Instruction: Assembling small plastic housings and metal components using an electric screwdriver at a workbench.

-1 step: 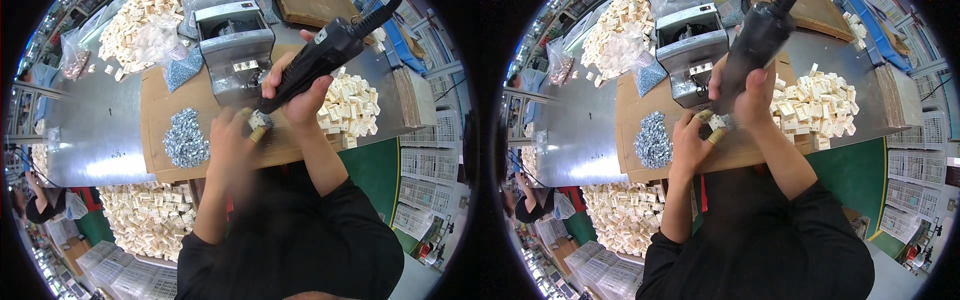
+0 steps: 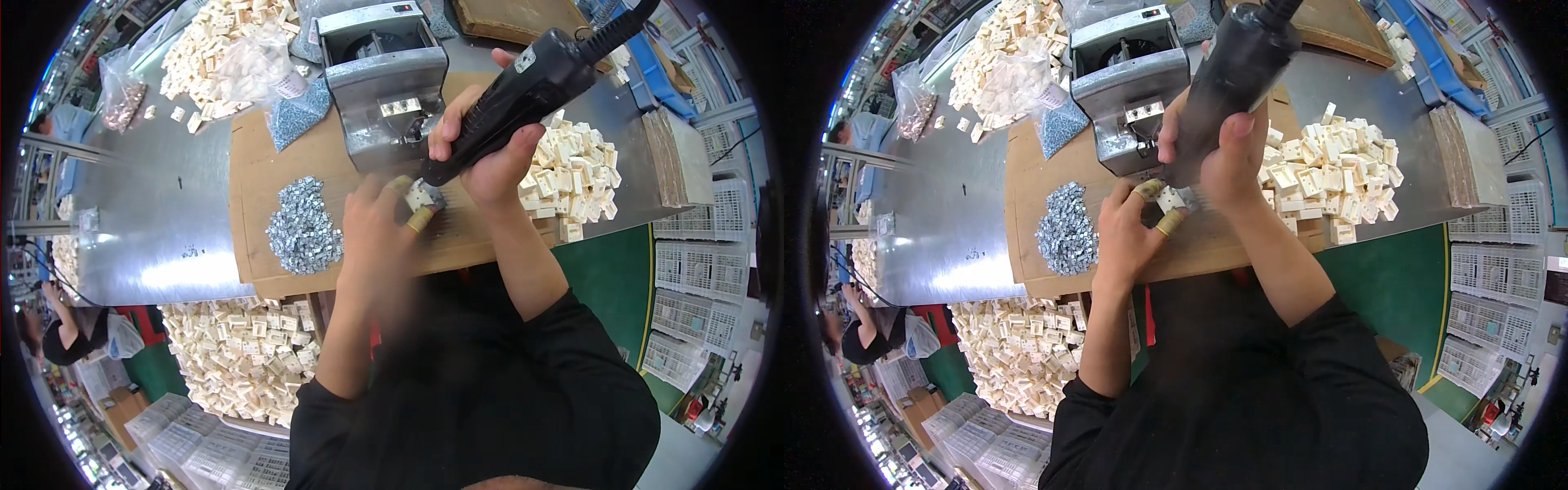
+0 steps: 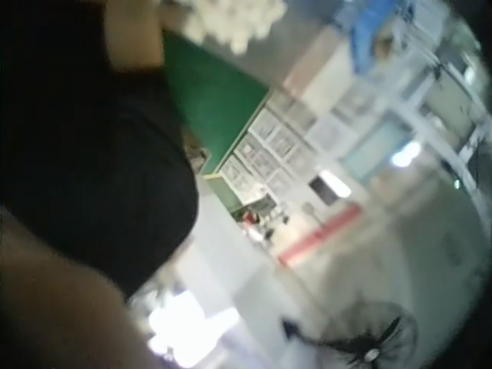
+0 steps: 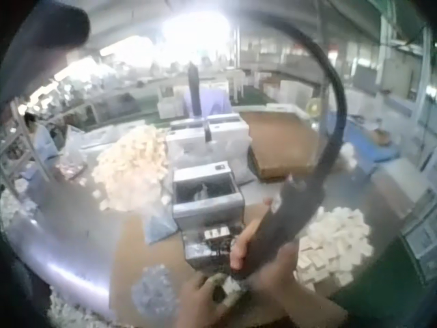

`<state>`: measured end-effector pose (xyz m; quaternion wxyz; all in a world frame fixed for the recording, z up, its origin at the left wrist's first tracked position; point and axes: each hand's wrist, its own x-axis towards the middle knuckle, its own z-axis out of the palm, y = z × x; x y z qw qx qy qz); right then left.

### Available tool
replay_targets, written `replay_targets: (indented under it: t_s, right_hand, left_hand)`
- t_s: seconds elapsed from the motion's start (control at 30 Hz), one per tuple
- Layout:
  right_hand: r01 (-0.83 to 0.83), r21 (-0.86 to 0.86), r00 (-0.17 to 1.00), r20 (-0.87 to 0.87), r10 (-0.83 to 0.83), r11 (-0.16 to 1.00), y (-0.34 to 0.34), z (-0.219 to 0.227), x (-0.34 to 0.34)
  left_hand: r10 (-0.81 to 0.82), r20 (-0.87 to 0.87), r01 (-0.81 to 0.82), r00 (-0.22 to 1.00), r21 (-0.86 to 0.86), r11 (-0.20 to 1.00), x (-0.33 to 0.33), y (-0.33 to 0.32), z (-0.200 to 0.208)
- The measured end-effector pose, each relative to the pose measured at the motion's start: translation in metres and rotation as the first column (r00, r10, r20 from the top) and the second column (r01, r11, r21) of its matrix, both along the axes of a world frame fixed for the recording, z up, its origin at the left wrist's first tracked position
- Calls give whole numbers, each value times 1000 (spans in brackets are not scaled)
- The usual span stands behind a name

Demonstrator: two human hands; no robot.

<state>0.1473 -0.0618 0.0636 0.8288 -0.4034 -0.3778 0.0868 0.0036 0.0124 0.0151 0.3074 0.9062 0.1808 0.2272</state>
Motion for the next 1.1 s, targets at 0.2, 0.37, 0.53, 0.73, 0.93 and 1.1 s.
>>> replay_targets:
  t_s: [0.2, 0.37, 0.53, 0.73, 0.93, 1.1]
  right_hand:
    - [-39, 18, 999, 0, 39, 999, -1, -3, -1]
    - [-41, -71, 999, -7, 41, 997, 8, -2, -10]
    - [-82, -108, 996, 29, 85, 991, 15, 3, -7]
    - [-352, 9, 936, 22, 352, 936, 17, -3, -2]
    - [-306, -31, 947, 91, 307, 952, 22, -4, -4]
    - [-291, -140, 945, 113, 307, 946, 17, -1, -3]
  left_hand:
    - [-62, 50, 57, 997, 105, 993, 3, 5, -1]
    - [-95, -19, 96, 995, 305, 948, 12, 12, 6]
    - [-100, -112, 137, 989, 401, 906, 17, 12, 1]
    - [-145, -83, 165, 986, 353, 921, 18, 10, -1]
    - [-30, -19, 35, 999, 398, 917, 22, -3, -4]
    - [-7, -106, 48, 994, 396, 917, 15, -3, 0]
